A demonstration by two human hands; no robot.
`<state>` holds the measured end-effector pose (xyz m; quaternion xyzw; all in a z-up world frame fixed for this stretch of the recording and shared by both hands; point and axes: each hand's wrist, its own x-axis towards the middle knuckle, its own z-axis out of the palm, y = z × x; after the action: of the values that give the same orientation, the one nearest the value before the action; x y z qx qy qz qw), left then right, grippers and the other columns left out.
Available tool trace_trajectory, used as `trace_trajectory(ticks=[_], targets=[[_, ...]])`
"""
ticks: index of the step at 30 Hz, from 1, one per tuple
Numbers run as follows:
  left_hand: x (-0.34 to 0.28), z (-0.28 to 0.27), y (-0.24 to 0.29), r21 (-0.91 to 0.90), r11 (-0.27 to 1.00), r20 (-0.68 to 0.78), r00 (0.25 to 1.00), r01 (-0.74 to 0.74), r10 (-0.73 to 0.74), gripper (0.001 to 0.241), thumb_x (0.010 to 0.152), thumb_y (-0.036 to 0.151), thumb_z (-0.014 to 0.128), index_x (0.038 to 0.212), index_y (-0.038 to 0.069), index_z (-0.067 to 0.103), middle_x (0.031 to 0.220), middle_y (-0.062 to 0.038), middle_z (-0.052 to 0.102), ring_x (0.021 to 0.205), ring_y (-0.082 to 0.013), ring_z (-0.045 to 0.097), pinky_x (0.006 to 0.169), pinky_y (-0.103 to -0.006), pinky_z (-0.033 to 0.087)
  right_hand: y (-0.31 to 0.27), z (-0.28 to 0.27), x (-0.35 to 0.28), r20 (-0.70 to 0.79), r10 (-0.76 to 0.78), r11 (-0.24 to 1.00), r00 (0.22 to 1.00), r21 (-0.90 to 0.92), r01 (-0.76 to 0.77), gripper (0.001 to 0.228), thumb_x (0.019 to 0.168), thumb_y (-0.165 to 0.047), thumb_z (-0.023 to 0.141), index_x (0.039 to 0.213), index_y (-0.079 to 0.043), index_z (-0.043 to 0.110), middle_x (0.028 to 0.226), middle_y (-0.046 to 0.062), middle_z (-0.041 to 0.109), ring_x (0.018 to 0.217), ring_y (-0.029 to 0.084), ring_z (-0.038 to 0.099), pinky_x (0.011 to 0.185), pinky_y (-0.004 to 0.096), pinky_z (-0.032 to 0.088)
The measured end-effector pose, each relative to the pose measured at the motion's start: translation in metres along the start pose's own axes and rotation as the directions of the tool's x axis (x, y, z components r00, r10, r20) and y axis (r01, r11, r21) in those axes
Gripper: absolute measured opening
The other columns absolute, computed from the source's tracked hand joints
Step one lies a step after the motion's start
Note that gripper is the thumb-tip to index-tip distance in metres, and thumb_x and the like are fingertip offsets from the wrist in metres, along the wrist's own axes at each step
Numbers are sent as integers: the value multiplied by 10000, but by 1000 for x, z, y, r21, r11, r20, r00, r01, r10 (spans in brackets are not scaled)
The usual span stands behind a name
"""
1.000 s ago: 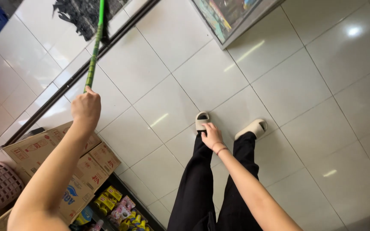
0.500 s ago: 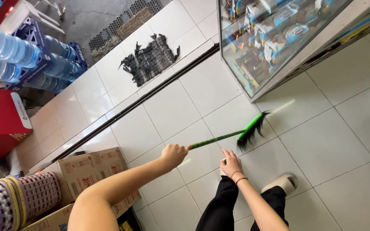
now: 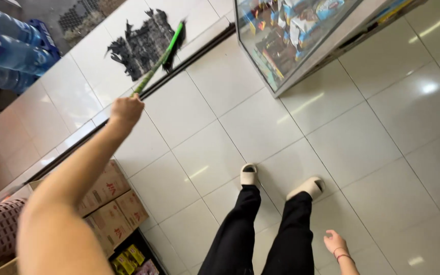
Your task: Sweeping the floor and moving a stool in a grocery store aisle.
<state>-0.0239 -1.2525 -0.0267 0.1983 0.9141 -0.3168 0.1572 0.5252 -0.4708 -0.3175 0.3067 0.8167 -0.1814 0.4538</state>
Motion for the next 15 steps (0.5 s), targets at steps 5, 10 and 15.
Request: trace_trajectory(ticks=[5, 10, 15], targets=[[-72, -131, 9, -48, 994, 112, 988, -98, 103, 418, 1083, 175, 452, 1494, 156, 532, 616, 7, 672, 482, -152, 677, 421, -313, 544, 1, 16, 11, -123, -30, 954, 992, 292, 65, 449, 855, -266, 711, 1291, -161, 697, 1167, 163, 764, 1102, 294, 723, 960, 398, 563], [-62, -94, 81, -158, 958, 113, 960, -238, 257, 456, 1092, 266, 411, 1545, 240, 451, 607, 9, 627, 442, -130, 617, 375, -300, 527, -163, -16, -16, -141, -291, 841, 946, 433, 323, 369, 903, -188, 697, 1268, -132, 687, 1023, 133, 791, 915, 226, 759, 855, 340, 588], [-5, -58, 69, -8, 943, 179, 928, -332, 328, 524, 1066, 225, 439, 1589, 252, 403, 577, 66, 610, 429, -81, 576, 363, -262, 511, -256, -67, -88, -114, -478, 723, 871, 511, 464, 356, 933, -147, 653, 1289, -131, 654, 994, 88, 762, 877, 188, 742, 812, 315, 589]])
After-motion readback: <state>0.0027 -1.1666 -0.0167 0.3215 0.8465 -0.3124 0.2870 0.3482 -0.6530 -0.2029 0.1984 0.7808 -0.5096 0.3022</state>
